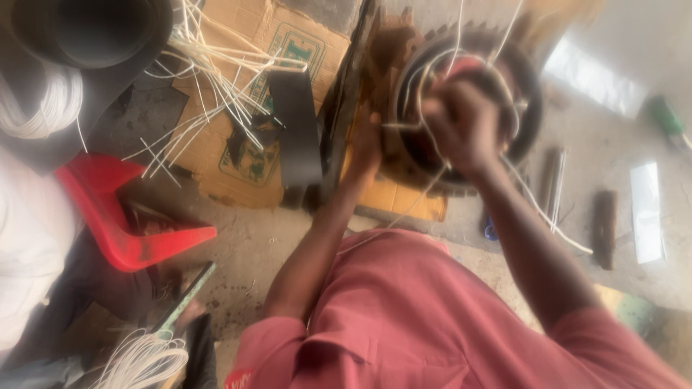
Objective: The person sits on a low stool and winds white insulated wire by hand around the slots of a motor stator, pressing each loop down into place and pulling the wire taut. They rotate the stator as they work and at the end reach for pliers and scissors lying on the floor beside them.
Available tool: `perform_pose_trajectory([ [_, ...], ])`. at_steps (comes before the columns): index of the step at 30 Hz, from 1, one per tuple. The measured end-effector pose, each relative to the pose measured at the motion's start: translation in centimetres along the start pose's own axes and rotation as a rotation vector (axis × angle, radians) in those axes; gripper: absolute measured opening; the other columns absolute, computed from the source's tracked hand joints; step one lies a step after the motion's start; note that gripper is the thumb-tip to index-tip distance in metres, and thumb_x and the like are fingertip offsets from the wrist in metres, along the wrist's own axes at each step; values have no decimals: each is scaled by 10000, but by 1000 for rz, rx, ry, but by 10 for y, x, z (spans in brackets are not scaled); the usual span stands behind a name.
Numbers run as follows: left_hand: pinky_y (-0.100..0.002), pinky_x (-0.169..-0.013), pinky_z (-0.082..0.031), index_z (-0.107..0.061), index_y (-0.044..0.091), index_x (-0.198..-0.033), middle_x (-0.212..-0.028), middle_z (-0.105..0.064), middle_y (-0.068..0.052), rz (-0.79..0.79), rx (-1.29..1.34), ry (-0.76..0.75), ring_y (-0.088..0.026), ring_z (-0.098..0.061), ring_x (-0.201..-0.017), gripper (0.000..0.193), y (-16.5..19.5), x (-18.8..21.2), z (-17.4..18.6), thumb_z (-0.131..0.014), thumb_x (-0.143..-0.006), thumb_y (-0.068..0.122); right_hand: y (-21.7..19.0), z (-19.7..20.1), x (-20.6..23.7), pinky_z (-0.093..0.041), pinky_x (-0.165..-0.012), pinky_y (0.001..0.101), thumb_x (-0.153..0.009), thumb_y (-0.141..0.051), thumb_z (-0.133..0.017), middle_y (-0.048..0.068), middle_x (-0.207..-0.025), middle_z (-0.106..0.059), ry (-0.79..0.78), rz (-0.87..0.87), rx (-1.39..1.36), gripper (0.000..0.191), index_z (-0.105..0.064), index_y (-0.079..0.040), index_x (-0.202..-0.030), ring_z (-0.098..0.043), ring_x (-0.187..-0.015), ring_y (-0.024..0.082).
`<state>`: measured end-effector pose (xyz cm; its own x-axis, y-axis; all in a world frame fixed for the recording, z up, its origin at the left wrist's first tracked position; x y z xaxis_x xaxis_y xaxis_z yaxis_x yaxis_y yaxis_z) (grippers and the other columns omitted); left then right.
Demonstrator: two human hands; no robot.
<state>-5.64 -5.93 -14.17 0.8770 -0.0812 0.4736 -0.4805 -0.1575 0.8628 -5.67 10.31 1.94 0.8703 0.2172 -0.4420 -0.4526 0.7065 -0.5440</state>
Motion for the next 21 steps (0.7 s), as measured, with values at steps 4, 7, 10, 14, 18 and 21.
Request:
perform_pose_trajectory([
  [4,-570,-1134,-438,-583,115,-1389,-1362,-639,-215,-304,-442,336,-363,-560,-1311,474,31,28,34,-482,-1062,443,30,66,33,-573,-792,336,-1074,-56,-621,111,-1023,-711,156,-137,-40,121,-721,-1,-1114,-685,-911,189],
  [7,-581,-1133,-370,-706,99,-1216,-1368,-623,-186,-530,-662,471,-350,-492,-1350,338,57,48,53,-582,-1031,353,49,111,65,-497,-650,308,-1144,-51,-670,75,-812,-696,216,39,125,118,-713,-4,-1045,-629,-686,138],
  [10,-514,-1114,-427,-737,107,-1120,-1309,-636,-165,-729,-687,361,-308,-541,-1285,292,75,64,44,-632,-1004,354,60,133,107,-463,-586,262,-1159,-48,-628,55,-777,-675,204,-88,277,262,-670,-52,-900,-605,-641,100],
  [14,-470,-1064,-462,-779,121,-1020,-1250,-639,-138,-938,-758,201,-284,-555,-1202,225,87,76,8,-711,-966,328,56,128,147,-467,-541,229,-1110,-52,-682,30,-729,-658,176,-187,263,216,-666,-88,-897,-632,-628,81],
  [18,-450,-1049,-493,-786,130,-993,-1256,-634,-132,-899,-759,200,-260,-567,-1166,146,91,70,-6,-733,-966,263,53,117,153,-486,-515,224,-1063,-24,-701,29,-762,-682,174,-264,245,91,-703,-73,-987,-631,-630,90],
  [21,-463,-1028,-510,-785,119,-954,-1263,-613,-175,-821,-803,181,-264,-566,-1161,120,91,64,-1,-713,-933,214,51,120,148,-546,-627,262,-1040,-49,-721,28,-814,-701,183,-291,250,73,-708,-59,-1111,-667,-664,101],
])
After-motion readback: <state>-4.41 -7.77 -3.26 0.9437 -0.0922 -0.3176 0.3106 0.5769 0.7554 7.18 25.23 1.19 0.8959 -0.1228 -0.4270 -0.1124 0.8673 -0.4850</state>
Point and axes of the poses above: each hand's wrist, its own x-axis away from the middle knuckle, its own z-axis out of the back of the hand, y = z × x, the point moved 4 cm from there along -x, towards the middle knuckle
